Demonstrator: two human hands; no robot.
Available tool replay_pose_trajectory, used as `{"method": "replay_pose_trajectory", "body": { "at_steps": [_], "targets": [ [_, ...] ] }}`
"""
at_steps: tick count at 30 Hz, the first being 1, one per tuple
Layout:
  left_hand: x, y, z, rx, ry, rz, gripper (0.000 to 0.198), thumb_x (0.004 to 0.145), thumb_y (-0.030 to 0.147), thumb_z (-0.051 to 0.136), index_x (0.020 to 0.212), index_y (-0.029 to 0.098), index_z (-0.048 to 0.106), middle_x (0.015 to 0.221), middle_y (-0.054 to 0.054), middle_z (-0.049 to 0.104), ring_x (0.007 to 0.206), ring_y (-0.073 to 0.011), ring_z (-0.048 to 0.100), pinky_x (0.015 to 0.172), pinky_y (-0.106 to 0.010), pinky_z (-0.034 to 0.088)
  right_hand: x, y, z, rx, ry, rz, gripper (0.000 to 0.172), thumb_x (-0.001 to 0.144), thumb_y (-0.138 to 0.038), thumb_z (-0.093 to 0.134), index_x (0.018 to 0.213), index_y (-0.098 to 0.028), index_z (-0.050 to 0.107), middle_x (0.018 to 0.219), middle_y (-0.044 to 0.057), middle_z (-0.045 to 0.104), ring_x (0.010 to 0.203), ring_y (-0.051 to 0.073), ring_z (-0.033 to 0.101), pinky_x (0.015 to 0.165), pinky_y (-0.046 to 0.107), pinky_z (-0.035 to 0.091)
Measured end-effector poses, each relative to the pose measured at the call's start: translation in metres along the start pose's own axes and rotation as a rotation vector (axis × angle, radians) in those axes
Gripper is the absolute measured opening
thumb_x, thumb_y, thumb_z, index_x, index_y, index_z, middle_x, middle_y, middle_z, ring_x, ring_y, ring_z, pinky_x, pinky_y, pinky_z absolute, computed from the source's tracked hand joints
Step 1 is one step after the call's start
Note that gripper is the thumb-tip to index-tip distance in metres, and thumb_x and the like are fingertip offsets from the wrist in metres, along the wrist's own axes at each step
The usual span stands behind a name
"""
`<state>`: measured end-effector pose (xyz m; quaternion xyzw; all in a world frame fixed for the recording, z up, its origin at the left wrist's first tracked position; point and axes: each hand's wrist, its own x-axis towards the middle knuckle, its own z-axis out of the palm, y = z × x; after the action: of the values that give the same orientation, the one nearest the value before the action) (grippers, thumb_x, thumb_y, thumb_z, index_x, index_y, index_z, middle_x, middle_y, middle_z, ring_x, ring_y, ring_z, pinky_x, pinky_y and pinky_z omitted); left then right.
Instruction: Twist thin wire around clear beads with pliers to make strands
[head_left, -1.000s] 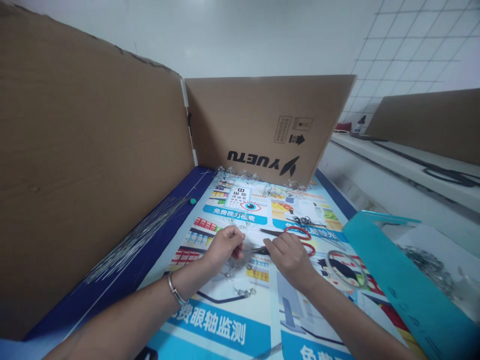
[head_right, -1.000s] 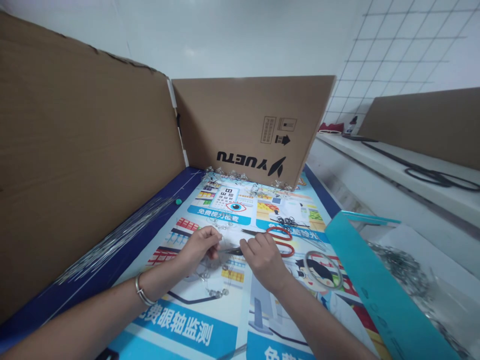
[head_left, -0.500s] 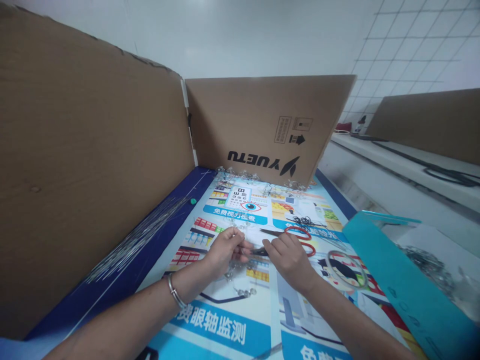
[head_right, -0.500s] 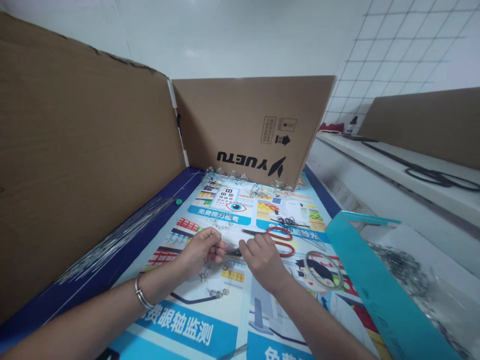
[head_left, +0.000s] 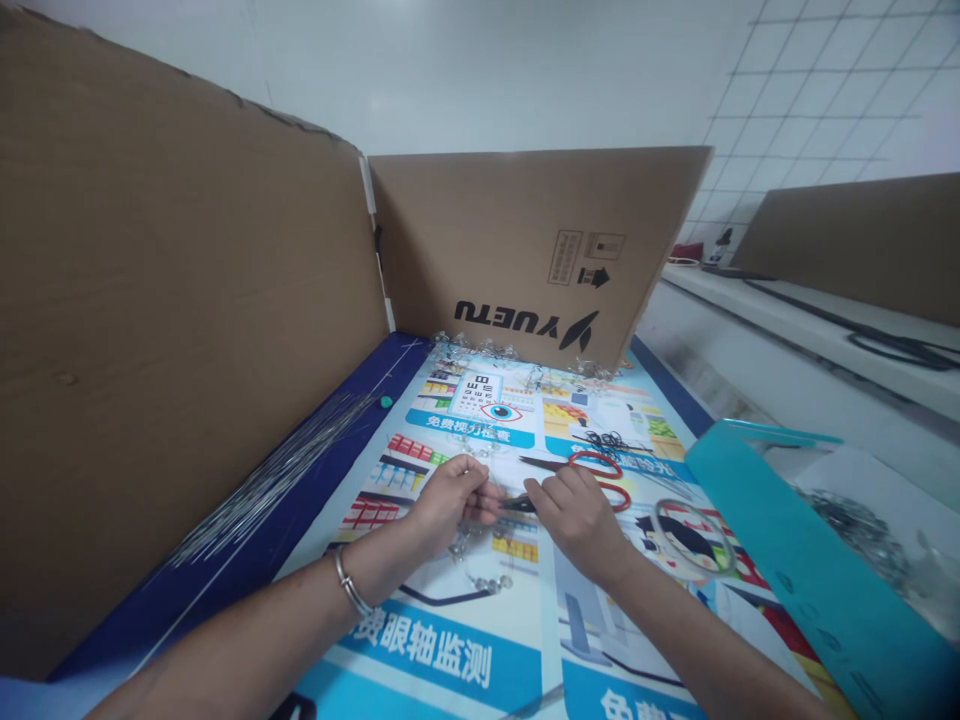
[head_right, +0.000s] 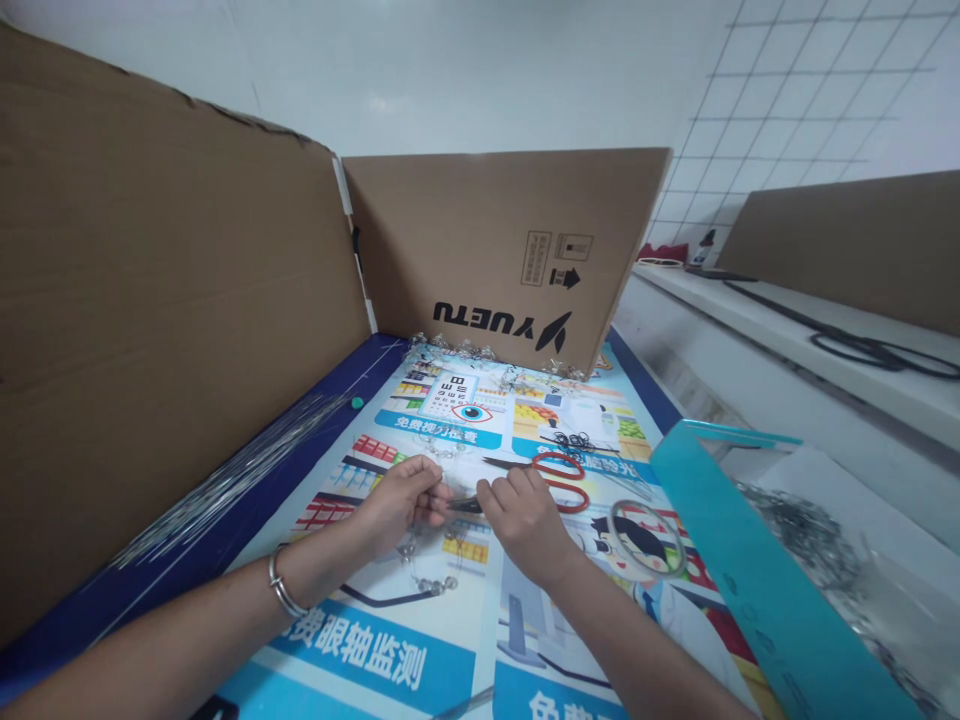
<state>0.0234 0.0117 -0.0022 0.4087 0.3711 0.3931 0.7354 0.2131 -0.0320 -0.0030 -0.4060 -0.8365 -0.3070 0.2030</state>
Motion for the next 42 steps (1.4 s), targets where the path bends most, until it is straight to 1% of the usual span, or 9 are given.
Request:
{"method": "replay_pose_trajectory", "body": {
  "at_steps": [8,15,20,23,25,29,34,37,42],
  "targets": [
    [-0.001,0.0,0.001,0.041,-0.003,0.018,0.017,0.077,0.028,0.056,0.072,0.016,0.046,0.063,-0.004,0.064,0.048,-0.0123,0.06,0.045,-0.021,0.046,-0.001,-0.001,0.004,0.02,-0.022,0.005,0.021,0.085,-0.007,0.043,0.094,-0.012,0.061,0.067,0.005,0.052,0.067,0.017,0.041,0.066,0.034,0.031],
    [-0.003,0.007,0.001,0.18,-0.046,0.148,0.02,0.076,0.035,0.056,0.073,0.018,0.045,0.063,0.0,0.063,0.049,-0.0106,0.057,0.047,-0.02,0.043,-0.008,-0.003,0.013,0.107,-0.11,0.069,0.023,0.084,-0.006,0.041,0.093,-0.013,0.061,0.068,0.006,0.055,0.068,0.017,0.046,0.065,0.032,0.032],
    [-0.001,0.011,0.0,0.356,-0.098,0.263,0.016,0.079,0.031,0.051,0.072,0.018,0.046,0.061,0.001,0.061,0.053,-0.0107,0.056,0.051,-0.02,0.044,-0.001,-0.006,0.008,0.254,-0.291,0.169,0.018,0.078,-0.008,0.047,0.075,-0.016,0.062,0.063,0.005,0.059,0.061,0.016,0.05,0.057,0.028,0.03],
    [-0.003,0.013,0.0,0.415,-0.143,0.33,0.012,0.08,0.027,0.048,0.071,0.018,0.047,0.06,0.001,0.06,0.054,-0.0108,0.055,0.054,-0.021,0.044,0.005,-0.006,0.001,0.376,-0.423,0.251,0.013,0.078,-0.017,0.053,0.071,-0.019,0.063,0.064,0.003,0.063,0.057,0.014,0.052,0.051,0.024,0.027],
    [-0.006,0.014,0.001,0.473,-0.17,0.377,0.011,0.081,0.024,0.046,0.071,0.018,0.048,0.061,0.001,0.06,0.056,-0.0111,0.054,0.056,-0.021,0.044,0.009,-0.004,-0.005,0.473,-0.513,0.284,0.013,0.079,-0.024,0.055,0.069,-0.02,0.063,0.063,0.001,0.064,0.053,0.013,0.052,0.047,0.023,0.025],
    [-0.014,0.017,0.002,0.717,-0.231,0.484,0.014,0.081,0.017,0.043,0.071,0.019,0.053,0.065,0.0,0.06,0.061,-0.0117,0.055,0.06,-0.022,0.042,0.011,0.004,-0.014,0.682,-0.695,0.288,0.018,0.076,-0.031,0.057,0.063,-0.02,0.062,0.054,-0.003,0.061,0.047,0.01,0.049,0.042,0.021,0.023],
    [-0.02,0.018,0.002,0.962,-0.314,0.554,0.018,0.081,0.014,0.041,0.077,0.02,0.058,0.068,0.0,0.063,0.064,-0.0121,0.057,0.061,-0.021,0.04,0.011,0.012,-0.022,0.853,-0.871,0.286,0.023,0.077,-0.035,0.055,0.061,-0.019,0.062,0.049,-0.006,0.059,0.043,0.008,0.049,0.043,0.019,0.029],
    [-0.017,0.02,0.001,1.002,-0.269,0.54,0.017,0.081,0.018,0.043,0.077,0.02,0.059,0.072,0.001,0.065,0.067,-0.0124,0.058,0.062,-0.02,0.04,0.011,0.012,-0.02,0.814,-0.864,0.334,0.021,0.076,-0.035,0.055,0.064,-0.02,0.063,0.052,-0.004,0.06,0.047,0.01,0.051,0.045,0.02,0.029],
    [-0.003,0.022,-0.006,0.987,-0.111,0.44,0.016,0.079,0.025,0.048,0.068,0.018,0.058,0.065,0.002,0.063,0.063,-0.0121,0.058,0.059,-0.02,0.041,0.015,0.003,-0.013,0.578,-0.736,0.468,0.02,0.076,-0.033,0.053,0.072,-0.018,0.065,0.068,0.005,0.064,0.063,0.018,0.055,0.051,0.024,0.026]
  ]
}}
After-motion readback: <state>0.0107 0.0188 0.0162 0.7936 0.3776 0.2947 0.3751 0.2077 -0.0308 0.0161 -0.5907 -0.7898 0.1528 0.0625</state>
